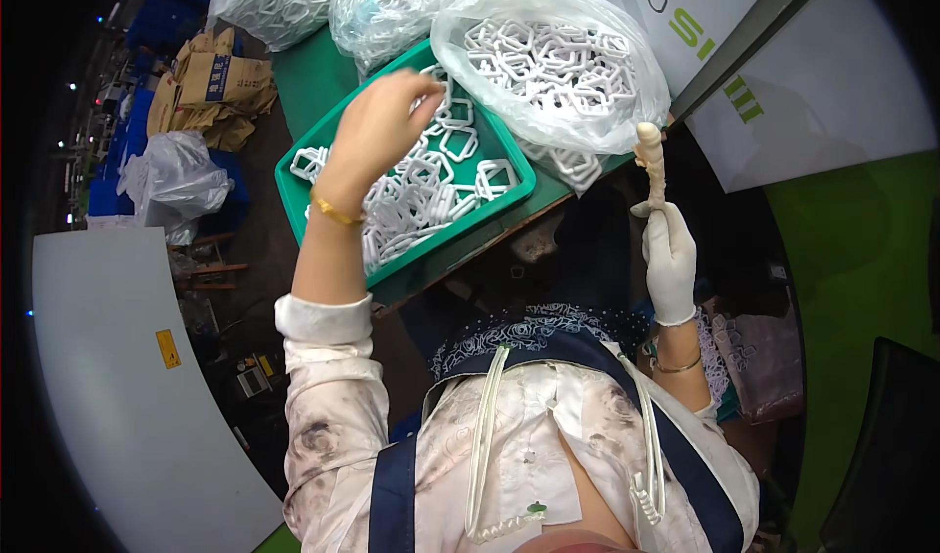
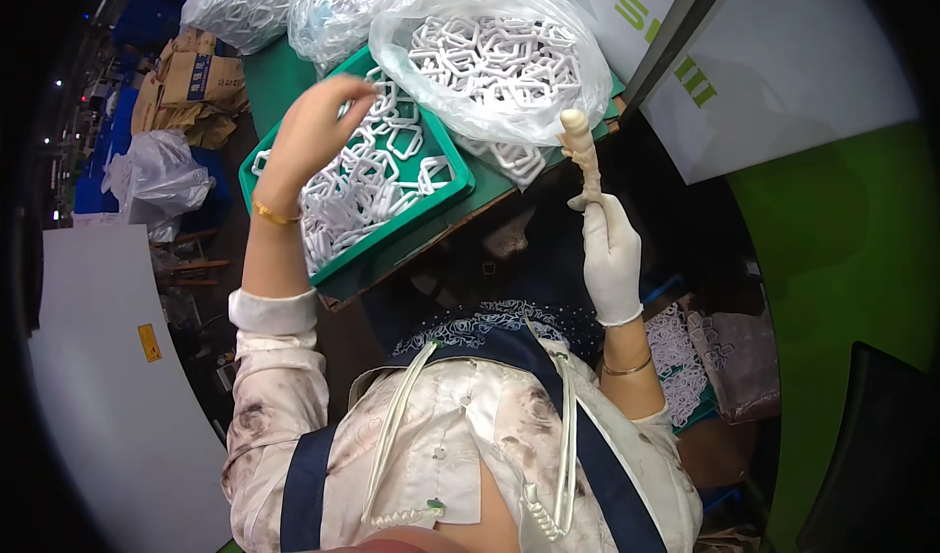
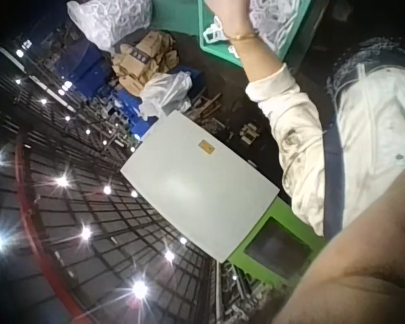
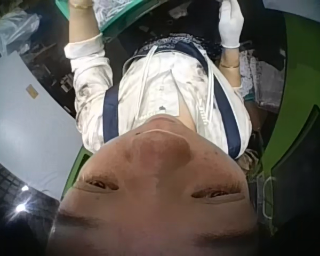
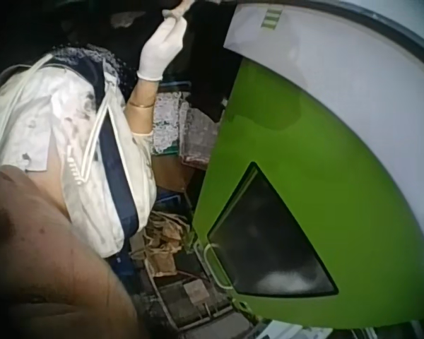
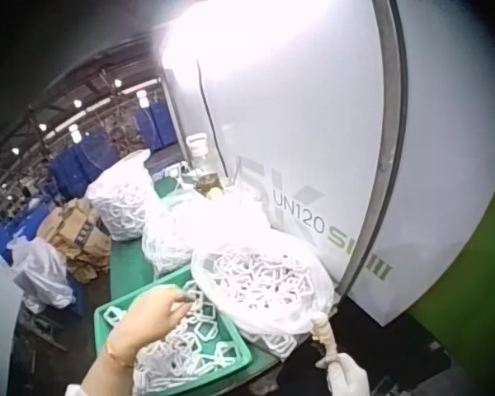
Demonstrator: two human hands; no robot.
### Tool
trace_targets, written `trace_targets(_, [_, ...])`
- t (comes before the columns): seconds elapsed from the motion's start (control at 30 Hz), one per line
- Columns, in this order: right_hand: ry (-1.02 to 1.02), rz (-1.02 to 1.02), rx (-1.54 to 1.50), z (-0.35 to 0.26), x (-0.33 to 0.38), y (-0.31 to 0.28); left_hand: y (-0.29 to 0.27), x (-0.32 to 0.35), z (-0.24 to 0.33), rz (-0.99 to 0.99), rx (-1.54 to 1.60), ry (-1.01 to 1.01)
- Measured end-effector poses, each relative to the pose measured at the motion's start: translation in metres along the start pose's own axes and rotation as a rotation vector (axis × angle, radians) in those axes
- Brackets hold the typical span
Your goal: The person is counting and packaging small white plastic components into bags using a specialized tool.
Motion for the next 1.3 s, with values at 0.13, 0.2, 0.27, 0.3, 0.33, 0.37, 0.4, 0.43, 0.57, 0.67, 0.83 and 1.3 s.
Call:
trace_targets(0.13, [0.022,-0.037,0.006,-0.001,-0.002,0.014,0.036,0.056,-0.044,-0.432,-0.058,-0.017])
trace_targets(0.2, [0.029,-0.056,-0.021,-0.004,-0.004,0.023,0.045,0.075,-0.040,-0.431,0.019,-0.055])
trace_targets(0.27, [0.065,-0.091,-0.002,-0.006,-0.002,0.029,0.051,0.082,-0.033,-0.334,0.002,-0.050])
trace_targets(0.3, [0.101,-0.115,0.018,-0.005,-0.002,0.033,0.052,0.085,-0.033,-0.237,0.020,-0.031])
trace_targets(0.33, [0.096,-0.126,0.018,-0.006,-0.002,0.037,0.053,0.086,-0.036,-0.231,0.019,-0.041])
trace_targets(0.37, [0.060,-0.125,0.016,-0.007,-0.002,0.040,0.056,0.084,-0.039,-0.249,0.125,-0.086])
trace_targets(0.4, [0.023,-0.124,0.014,-0.009,-0.001,0.042,0.058,0.083,-0.044,-0.267,0.232,-0.130])
trace_targets(0.43, [0.021,-0.127,0.016,-0.010,-0.001,0.044,0.061,0.080,-0.047,-0.243,0.187,-0.082])
trace_targets(0.57, [0.059,-0.133,0.027,-0.013,0.003,0.046,0.064,0.082,-0.054,-0.267,0.287,-0.168])
trace_targets(0.67, [0.051,-0.135,0.038,-0.012,0.003,0.048,0.070,0.077,-0.056,-0.329,0.243,-0.316])
trace_targets(0.83, [0.022,-0.174,0.037,-0.019,0.005,0.061,0.085,0.077,-0.057,-0.195,0.206,-0.284])
trace_targets(1.3, [0.055,-0.251,-0.088,-0.017,0.009,0.082,0.035,0.094,-0.040,0.208,0.991,-0.447])
Point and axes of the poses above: each hand's wrist, its own x-axis away from the middle knuckle, its own y-axis out of the palm, z = x × y, the point moved 6 cm from there along -x, towards the middle knuckle, and after that the axes turned 10 degrees about -x, right-handed, at the moved point
